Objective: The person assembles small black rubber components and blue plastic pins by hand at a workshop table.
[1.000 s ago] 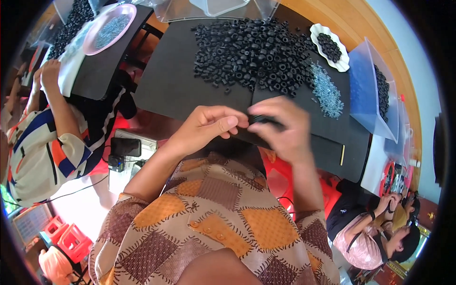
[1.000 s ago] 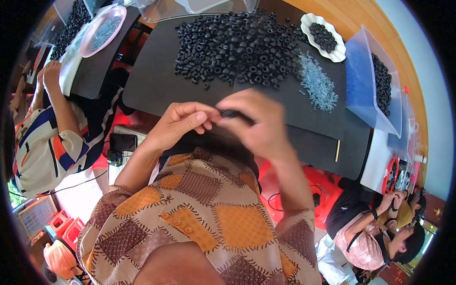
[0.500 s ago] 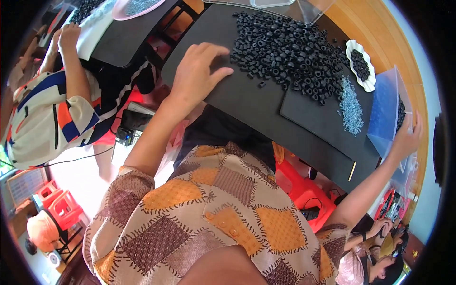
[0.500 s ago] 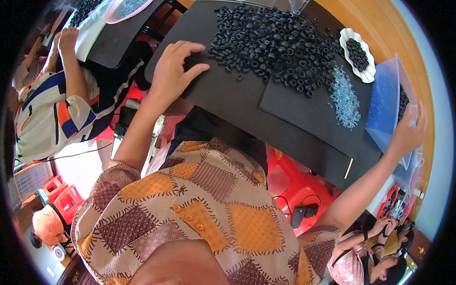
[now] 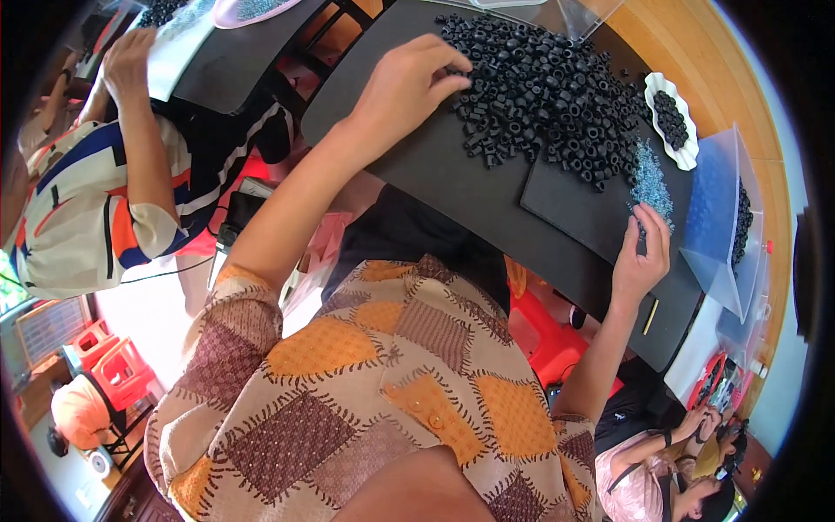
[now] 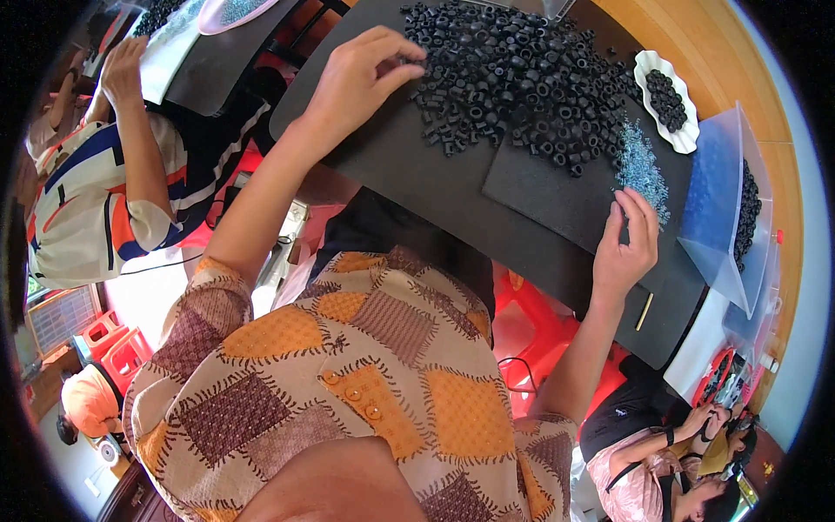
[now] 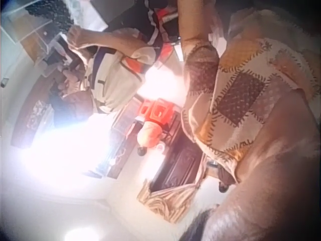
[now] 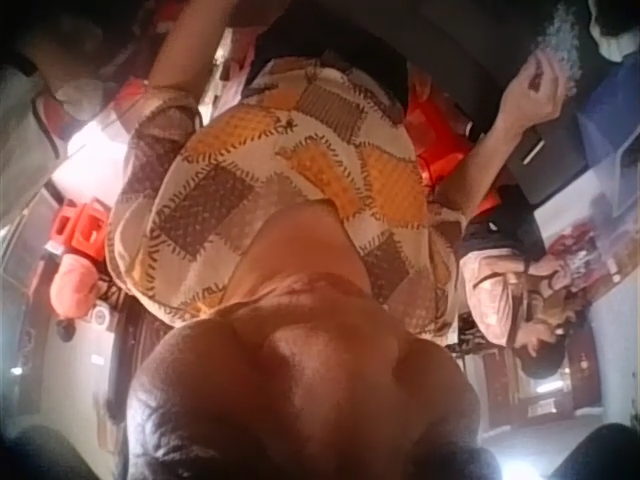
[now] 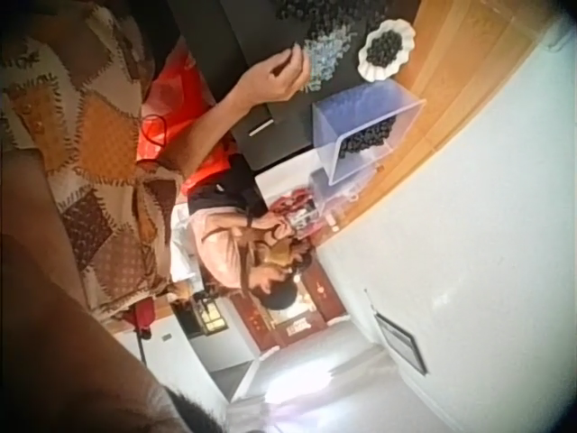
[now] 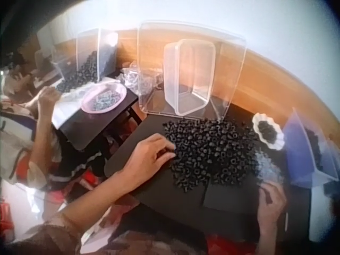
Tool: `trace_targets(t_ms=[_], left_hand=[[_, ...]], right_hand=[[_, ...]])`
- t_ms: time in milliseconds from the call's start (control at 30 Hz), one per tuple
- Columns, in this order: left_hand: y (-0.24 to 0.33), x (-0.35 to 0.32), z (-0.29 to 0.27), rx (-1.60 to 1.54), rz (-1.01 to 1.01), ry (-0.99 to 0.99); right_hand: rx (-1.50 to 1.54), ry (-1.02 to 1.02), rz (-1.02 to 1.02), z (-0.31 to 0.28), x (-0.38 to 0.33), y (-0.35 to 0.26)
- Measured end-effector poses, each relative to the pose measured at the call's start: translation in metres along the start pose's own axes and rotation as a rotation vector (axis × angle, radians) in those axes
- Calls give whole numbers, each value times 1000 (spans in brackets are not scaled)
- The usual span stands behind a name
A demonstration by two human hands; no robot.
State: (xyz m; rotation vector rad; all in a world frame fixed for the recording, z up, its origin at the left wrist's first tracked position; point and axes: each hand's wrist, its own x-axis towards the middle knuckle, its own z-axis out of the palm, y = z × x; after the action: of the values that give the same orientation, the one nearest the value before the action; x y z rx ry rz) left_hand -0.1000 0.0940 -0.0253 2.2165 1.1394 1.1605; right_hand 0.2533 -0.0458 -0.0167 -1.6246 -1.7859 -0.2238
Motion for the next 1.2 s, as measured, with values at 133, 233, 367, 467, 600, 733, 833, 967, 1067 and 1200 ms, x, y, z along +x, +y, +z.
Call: trace_targets(t_ms=[133,233,367,467,600,733,833,967,1067,1200], left_hand=[[-7,26,15,313,263,13],[-11,32,23,231,208,29],[-4,46,12,100,253,42],[20,35,-7,-488,-270,-92],[38,-13,-16,-544,-186,-57],[74,-52,-1,-717,-383,-291],[86,-63,19,-951,-432,-344],[84,-62,19,-853,-415,-393],[67,-56,17,-287,192,-63],[67,-53,15,163,145,-108]], right_hand=[[13,7,7,7,-3,4],[6,22,-1,7,-2,6],[6,12,8,7,-2,6],[7,3,-3,7,-4,7],[2,12,-34,6,-1,-13],[316,-67,-178,15,2,-80],[473,-159,-326,27,9,-119],[536,-120,-392,43,8,-117],[499,-95,-331,43,2,-113],[430,-64,-212,43,-5,-94]])
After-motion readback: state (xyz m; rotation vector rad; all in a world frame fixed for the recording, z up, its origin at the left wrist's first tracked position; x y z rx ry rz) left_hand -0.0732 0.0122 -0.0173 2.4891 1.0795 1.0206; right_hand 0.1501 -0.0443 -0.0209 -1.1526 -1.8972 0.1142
